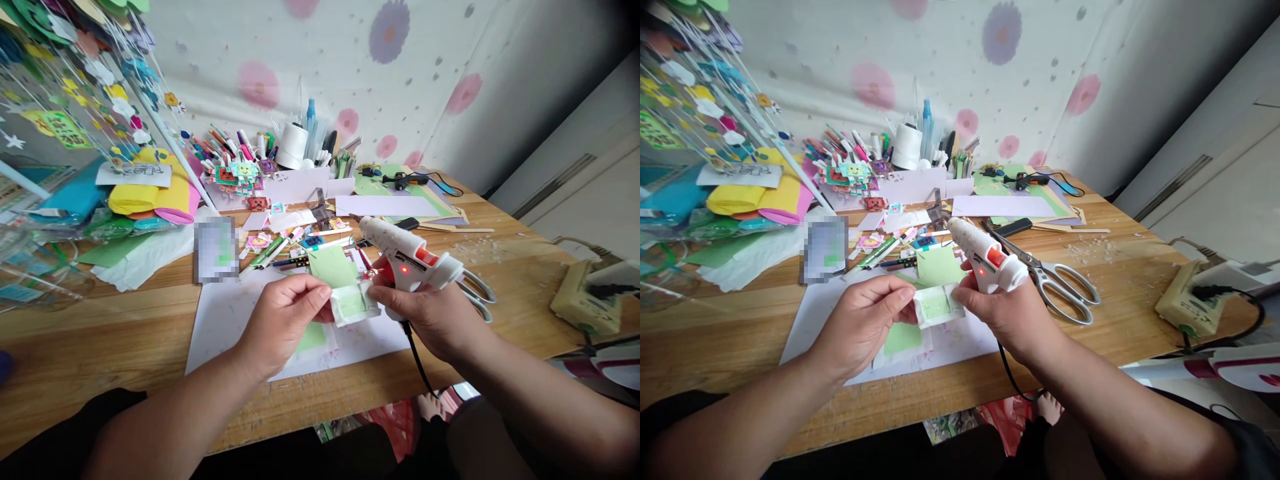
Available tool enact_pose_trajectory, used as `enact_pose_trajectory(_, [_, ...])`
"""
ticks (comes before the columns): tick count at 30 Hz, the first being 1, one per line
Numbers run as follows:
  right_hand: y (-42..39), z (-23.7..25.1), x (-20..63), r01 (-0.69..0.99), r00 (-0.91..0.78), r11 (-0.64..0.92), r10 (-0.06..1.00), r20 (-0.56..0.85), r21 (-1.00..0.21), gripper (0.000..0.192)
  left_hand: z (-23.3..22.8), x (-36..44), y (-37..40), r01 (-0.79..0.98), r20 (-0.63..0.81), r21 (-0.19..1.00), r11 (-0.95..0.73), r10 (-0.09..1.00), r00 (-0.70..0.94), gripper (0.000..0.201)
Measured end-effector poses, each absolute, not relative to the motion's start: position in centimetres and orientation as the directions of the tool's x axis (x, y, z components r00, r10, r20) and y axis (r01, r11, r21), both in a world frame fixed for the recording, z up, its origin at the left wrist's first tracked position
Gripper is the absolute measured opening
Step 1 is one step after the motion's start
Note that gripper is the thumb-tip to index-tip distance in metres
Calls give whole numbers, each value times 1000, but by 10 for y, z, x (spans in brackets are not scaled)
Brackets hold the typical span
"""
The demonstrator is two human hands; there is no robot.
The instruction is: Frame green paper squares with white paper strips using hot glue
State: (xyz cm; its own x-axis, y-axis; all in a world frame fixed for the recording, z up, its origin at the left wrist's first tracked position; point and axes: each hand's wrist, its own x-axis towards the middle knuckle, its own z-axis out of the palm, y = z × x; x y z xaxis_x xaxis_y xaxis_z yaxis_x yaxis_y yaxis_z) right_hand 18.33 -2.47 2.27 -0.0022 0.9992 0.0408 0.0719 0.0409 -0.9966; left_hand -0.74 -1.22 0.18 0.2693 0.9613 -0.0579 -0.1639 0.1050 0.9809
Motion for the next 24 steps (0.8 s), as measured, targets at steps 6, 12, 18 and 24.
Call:
enact_pose_trajectory(6, [-23, 18, 185, 46, 19, 8, 1000, 9, -999, 23, 5, -7, -13, -50, -3, 999, 17, 965, 261, 11])
enact_pose_trajectory(12, [-24, 14, 184, 16, 24, -1, 1000, 0, -1000, 24, 1, -9, -15, -126, 35, 992, 6, 947, 319, 17])
enact_pose_trajectory(18, [-25, 14, 185, -37, 13, -40, 999, -41, -999, 26, -1, -11, -14, -199, 20, 978, 65, 917, 398, 16])
enact_pose_trajectory(24, [-28, 13, 183, -2, 39, -47, 998, -47, -999, 25, -2, -11, -12, -46, 63, 998, -50, 936, 347, 14])
